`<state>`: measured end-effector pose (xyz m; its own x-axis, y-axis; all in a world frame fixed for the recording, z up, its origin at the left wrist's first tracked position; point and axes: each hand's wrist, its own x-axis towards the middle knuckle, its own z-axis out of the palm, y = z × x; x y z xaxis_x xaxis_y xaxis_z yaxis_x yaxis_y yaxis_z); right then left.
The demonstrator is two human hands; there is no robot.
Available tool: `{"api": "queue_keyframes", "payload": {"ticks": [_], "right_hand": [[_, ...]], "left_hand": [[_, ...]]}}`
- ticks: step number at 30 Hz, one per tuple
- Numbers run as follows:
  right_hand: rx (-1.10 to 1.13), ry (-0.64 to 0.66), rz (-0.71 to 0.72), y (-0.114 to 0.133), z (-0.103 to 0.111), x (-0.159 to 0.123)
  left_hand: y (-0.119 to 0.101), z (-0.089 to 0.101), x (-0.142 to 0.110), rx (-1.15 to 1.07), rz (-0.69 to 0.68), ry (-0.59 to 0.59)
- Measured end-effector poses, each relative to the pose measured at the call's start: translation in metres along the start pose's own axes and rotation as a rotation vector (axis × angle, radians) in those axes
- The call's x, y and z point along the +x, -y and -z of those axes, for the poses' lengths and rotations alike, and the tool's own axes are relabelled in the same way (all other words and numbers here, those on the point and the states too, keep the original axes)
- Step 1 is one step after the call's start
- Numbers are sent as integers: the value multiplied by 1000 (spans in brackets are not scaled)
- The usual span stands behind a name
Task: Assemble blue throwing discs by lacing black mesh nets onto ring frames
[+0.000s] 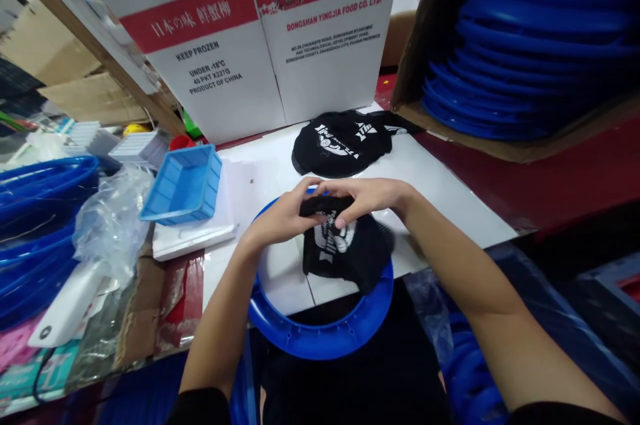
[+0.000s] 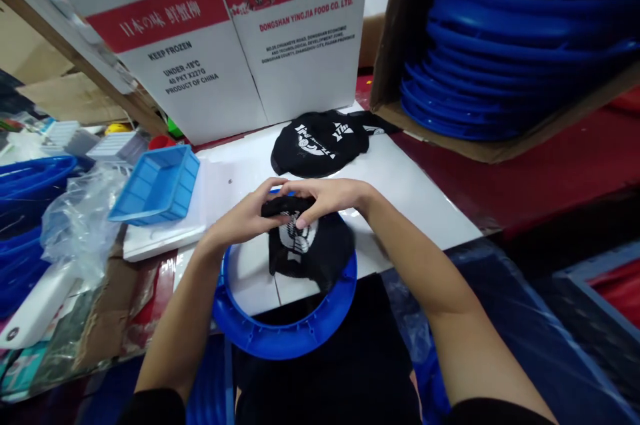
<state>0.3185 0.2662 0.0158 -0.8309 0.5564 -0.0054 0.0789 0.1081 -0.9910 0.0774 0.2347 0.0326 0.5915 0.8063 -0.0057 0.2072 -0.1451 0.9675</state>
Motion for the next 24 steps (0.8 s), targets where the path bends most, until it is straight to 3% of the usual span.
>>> {"api": "queue_keyframes", "payload": {"ticks": [3, 5, 7, 9, 13, 15, 17, 20, 22, 23, 24], "right_hand": [[104, -138, 35, -5, -3, 6], [110, -342, 34, -8, -6, 12], [114, -518, 28, -10, -10, 17], [165, -534, 9, -10, -14, 20], [64, -372, -5, -7, -27, 20], [-74, -455, 57, -7, -37, 22], [-103, -592, 130, -9, -49, 29], [-69, -638, 231, -15, -62, 40], [-211, -640, 303, -21, -65, 45], [-317, -652, 330, -23, -64, 45], [-421, -664, 342, -25, -61, 43]], "left_hand": [[2, 8, -22, -115, 158, -163], [8, 7, -39, -126, 179, -309], [12, -4, -55, -60, 172, -380], [12, -21, -69, -7, 220, -303], [3, -54, -89, -38, 315, -97], [0, -60, -96, 31, 323, -95], [0, -59, -102, 222, 320, -218], [1, -52, -110, 572, 263, -604], [1, -47, -112, 755, 200, -833], [1, -46, -110, 824, 151, -869], [2, -44, -108, 872, 84, -830]]}}
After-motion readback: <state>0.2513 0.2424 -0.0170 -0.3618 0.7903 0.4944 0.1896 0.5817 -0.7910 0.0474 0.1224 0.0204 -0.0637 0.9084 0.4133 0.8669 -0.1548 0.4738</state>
